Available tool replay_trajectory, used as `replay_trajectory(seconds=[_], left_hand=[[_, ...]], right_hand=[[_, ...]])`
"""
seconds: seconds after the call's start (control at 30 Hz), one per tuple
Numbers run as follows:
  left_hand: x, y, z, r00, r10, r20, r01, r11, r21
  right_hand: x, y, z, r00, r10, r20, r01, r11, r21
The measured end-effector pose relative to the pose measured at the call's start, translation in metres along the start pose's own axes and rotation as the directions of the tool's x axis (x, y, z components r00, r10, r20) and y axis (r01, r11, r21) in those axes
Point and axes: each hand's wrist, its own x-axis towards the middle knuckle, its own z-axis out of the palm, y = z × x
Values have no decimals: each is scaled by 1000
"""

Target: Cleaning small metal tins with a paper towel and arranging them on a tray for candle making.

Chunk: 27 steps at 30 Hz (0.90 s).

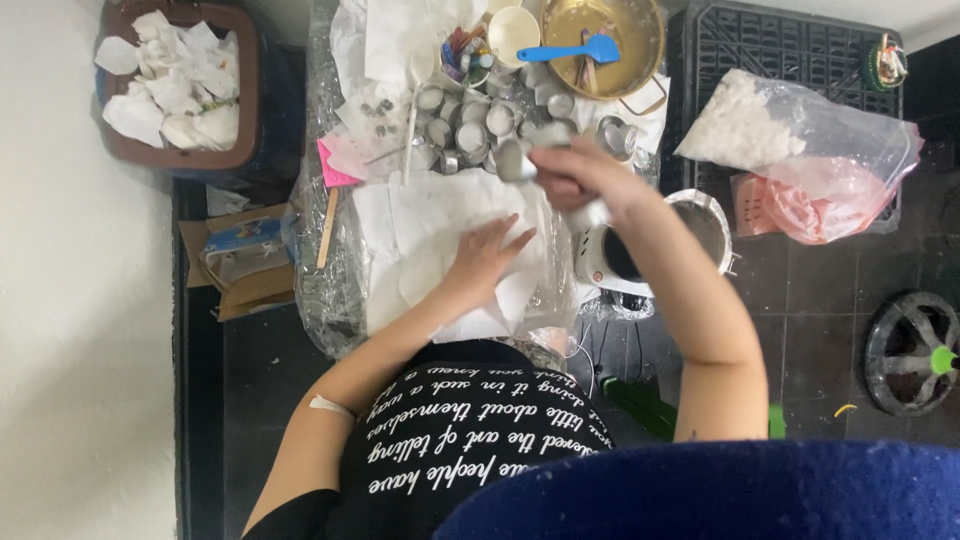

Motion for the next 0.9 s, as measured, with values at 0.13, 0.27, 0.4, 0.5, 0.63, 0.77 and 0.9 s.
replay_trajectory(seconds=[0.13,0.27,0.4,0.5,0.63,0.77,0.9], left_hand=[[-6,3,1,998,10,-68,-17,993,-116],[-11,20,5,995,42,-94,-53,991,-120],[-14,35,7,989,67,-128,-71,997,-30],[-15,40,4,982,73,-176,-76,997,-11],[-18,43,-6,971,108,-211,-105,994,28],[-21,38,-9,978,122,-169,-119,993,25],[-19,11,0,981,25,-193,-71,970,-232]], right_hand=[[-24,51,11,994,-22,111,-11,958,287],[12,92,9,992,-129,15,104,857,506],[76,97,-5,772,-488,-407,562,823,78],[130,66,10,435,-758,-486,675,632,-381],[167,62,10,302,-894,-330,402,434,-806],[173,67,15,361,-877,-318,57,361,-931],[150,75,22,524,-702,-482,367,697,-616]])
